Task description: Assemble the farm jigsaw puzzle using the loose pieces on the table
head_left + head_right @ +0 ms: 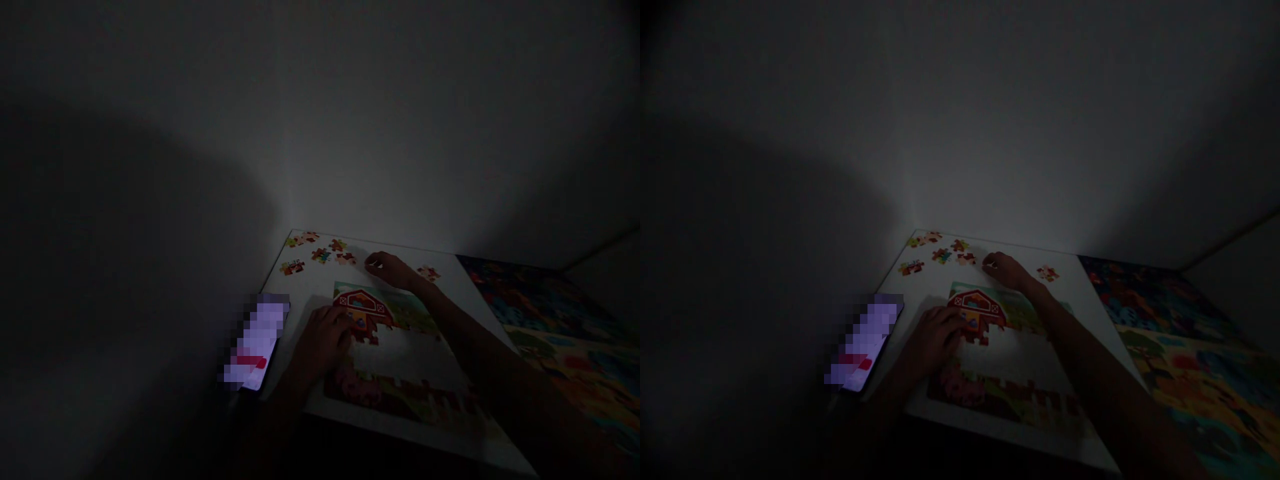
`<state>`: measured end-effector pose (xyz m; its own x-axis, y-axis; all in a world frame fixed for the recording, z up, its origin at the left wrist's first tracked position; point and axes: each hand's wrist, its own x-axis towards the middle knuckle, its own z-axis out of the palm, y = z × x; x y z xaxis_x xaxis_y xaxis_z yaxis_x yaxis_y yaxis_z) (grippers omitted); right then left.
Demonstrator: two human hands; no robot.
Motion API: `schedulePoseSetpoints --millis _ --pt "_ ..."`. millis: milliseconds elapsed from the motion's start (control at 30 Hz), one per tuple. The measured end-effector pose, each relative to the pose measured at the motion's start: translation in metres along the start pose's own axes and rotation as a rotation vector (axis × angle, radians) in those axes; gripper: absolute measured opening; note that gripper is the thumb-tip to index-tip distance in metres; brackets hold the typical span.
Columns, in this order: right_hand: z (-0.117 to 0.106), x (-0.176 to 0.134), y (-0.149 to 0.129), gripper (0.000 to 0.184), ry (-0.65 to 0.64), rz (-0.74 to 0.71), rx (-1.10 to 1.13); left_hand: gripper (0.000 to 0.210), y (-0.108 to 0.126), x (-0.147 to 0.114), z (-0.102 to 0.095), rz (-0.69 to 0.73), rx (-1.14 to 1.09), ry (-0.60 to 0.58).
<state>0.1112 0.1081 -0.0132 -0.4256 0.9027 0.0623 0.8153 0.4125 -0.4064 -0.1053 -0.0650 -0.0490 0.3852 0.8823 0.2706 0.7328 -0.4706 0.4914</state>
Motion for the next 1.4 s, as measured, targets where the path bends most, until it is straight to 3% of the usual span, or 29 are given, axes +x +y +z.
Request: schedulePoseSetpoints --millis 233,433,633,767,900,1133,1400 --pt "0.018 0.033 -0.055 0.032 -0.18 -0.279 -0.078 0.027 -0.005 0.004 0.003 0.005 0.029 -0.014" --pt "0.028 0.05 -0.091 0.034 -0.2 -0.411 -0.06 0.025 -0.008 0.006 0.004 0.021 0.062 -0.019" --pt "0.059 0.058 -0.139 0.038 -0.199 -0.52 -0.094 0.031 -0.007 0.006 0.004 0.024 0.058 -0.001" --pt "0.08 0.061 -0.162 0.039 -0.127 -0.451 -0.104 0.025 -0.007 0.006 0.005 0.015 0.076 -0.011" --pt "0.091 0.066 -0.165 0.038 -0.09 -0.337 -0.148 0.019 -0.008 0.006 0.005 -0.01 0.086 -0.012" --pt "0.083 0.076 -0.149 0.026 -0.157 -0.282 -0.169 0.022 -0.008 0.008 0.005 0.012 0.029 0.031" --pt "0.079 0.074 -0.146 0.044 -0.13 -0.149 -0.085 0.024 -0.007 0.008 0.004 -0.021 -0.008 0.045"
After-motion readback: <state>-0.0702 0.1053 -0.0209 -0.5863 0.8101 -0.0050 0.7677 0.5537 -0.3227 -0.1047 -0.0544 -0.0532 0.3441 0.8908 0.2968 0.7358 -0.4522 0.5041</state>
